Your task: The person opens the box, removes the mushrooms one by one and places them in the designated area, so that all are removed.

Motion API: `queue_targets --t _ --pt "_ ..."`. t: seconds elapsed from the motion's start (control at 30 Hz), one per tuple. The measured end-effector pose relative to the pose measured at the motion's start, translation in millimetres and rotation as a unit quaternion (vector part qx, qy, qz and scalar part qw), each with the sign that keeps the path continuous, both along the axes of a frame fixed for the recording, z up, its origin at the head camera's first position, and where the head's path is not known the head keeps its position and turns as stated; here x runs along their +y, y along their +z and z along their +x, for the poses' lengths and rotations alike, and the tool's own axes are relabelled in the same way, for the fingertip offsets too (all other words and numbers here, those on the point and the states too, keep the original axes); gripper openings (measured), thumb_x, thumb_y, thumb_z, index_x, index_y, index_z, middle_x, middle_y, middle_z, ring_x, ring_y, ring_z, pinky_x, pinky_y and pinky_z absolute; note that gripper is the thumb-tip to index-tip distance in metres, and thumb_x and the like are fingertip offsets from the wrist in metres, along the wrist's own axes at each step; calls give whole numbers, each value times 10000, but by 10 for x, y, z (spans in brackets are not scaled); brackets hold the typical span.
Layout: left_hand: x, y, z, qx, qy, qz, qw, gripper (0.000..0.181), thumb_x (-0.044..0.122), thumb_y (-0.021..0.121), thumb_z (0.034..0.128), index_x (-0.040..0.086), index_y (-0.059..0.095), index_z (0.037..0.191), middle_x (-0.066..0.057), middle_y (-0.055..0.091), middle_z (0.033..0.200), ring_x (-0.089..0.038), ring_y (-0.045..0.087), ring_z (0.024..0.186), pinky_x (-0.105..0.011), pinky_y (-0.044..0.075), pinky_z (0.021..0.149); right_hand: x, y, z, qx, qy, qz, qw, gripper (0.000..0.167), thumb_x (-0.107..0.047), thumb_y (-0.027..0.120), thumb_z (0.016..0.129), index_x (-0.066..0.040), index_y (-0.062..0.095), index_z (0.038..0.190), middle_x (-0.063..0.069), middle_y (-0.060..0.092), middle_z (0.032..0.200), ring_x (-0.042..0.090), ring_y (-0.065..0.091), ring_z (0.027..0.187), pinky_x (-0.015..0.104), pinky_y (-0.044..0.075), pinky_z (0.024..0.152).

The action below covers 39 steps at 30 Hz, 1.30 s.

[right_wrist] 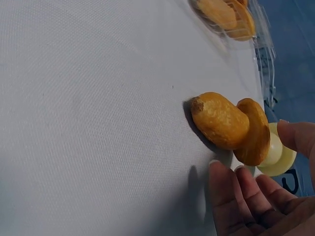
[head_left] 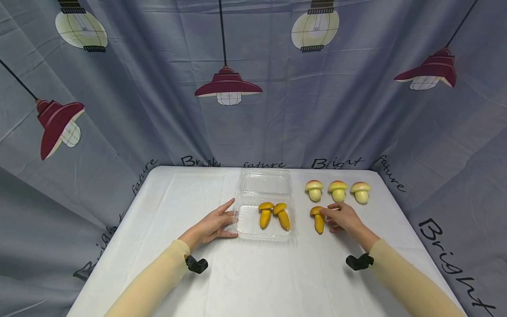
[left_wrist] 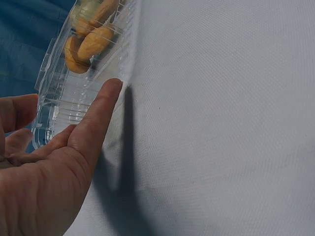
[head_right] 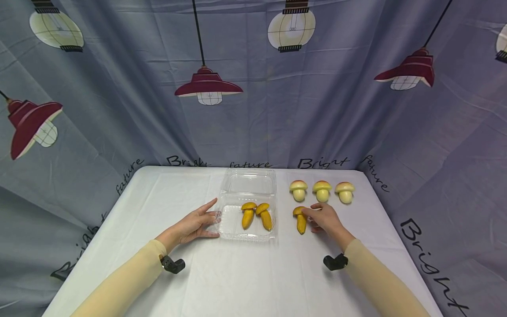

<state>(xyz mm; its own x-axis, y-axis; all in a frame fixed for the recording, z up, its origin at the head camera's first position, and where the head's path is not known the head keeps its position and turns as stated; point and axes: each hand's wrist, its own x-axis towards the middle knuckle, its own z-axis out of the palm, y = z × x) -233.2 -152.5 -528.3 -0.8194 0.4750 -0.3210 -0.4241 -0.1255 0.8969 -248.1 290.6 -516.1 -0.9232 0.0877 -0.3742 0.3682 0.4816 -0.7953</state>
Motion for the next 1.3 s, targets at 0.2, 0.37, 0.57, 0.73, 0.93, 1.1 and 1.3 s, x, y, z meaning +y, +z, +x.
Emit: queue_targets --t 0.2,0.37,0.57,0.73,0.93,1.1,1.3 --pt "3 -2 -7 -27 -19 20 10000 780 -29 448 1043 282 96 1666 -253 120 1669 -480 416 1373 -546 560 949 14 -6 14 122 -109 106 9998 727 -424 703 962 60 434 1432 251 582 1208 295 629 956 380 634 729" --pt "4 -2 -8 -23 -37 13 10000 782 -25 446 1044 281 86 1667 -253 126 1668 -484 414 1375 -548 556 955 22 16 16 326 -131 181 9992 746 -445 704 954 58 443 1439 247 573 1181 299 637 945 387 628 750" --pt "2 -1 -2 0 -32 -4 10000 782 -30 445 1043 275 85 1667 -253 126 1668 -488 412 1375 -553 552 959 25 29 7 540 -153 165 9983 731 -445 699 956 39 456 1446 203 559 1167 322 632 995 367 621 769" --pt "2 -1 -2 10 -23 -9 10000 778 -27 450 1044 274 94 1667 -256 119 1669 -488 407 1379 -555 553 956 4 65 12 723 -157 144 9972 690 -424 681 974 29 467 1448 168 542 1176 327 605 1027 367 609 797" --pt "2 -1 -2 25 -29 17 10000 776 -25 450 1046 274 94 1667 -254 116 1670 -492 396 1385 -559 548 961 -30 145 22 1020 -176 77 9946 640 -385 673 989 23 481 1442 149 535 1188 313 559 1046 353 591 803" --pt "1 -1 1 16 -30 2 10000 770 -18 450 1050 276 94 1667 -249 112 1673 -491 394 1388 -560 547 964 -91 214 38 1107 -173 15 9937 644 -379 684 982 25 487 1444 174 546 1221 311 552 1051 349 582 829" --pt "3 0 -2 5 -12 -17 10000 777 -17 458 1047 270 89 1668 -256 104 1671 -487 397 1386 -559 547 964 -185 274 44 1355 89 208 9905 640 -375 692 977 42 506 1426 207 587 1234 285 569 1054 241 533 765"
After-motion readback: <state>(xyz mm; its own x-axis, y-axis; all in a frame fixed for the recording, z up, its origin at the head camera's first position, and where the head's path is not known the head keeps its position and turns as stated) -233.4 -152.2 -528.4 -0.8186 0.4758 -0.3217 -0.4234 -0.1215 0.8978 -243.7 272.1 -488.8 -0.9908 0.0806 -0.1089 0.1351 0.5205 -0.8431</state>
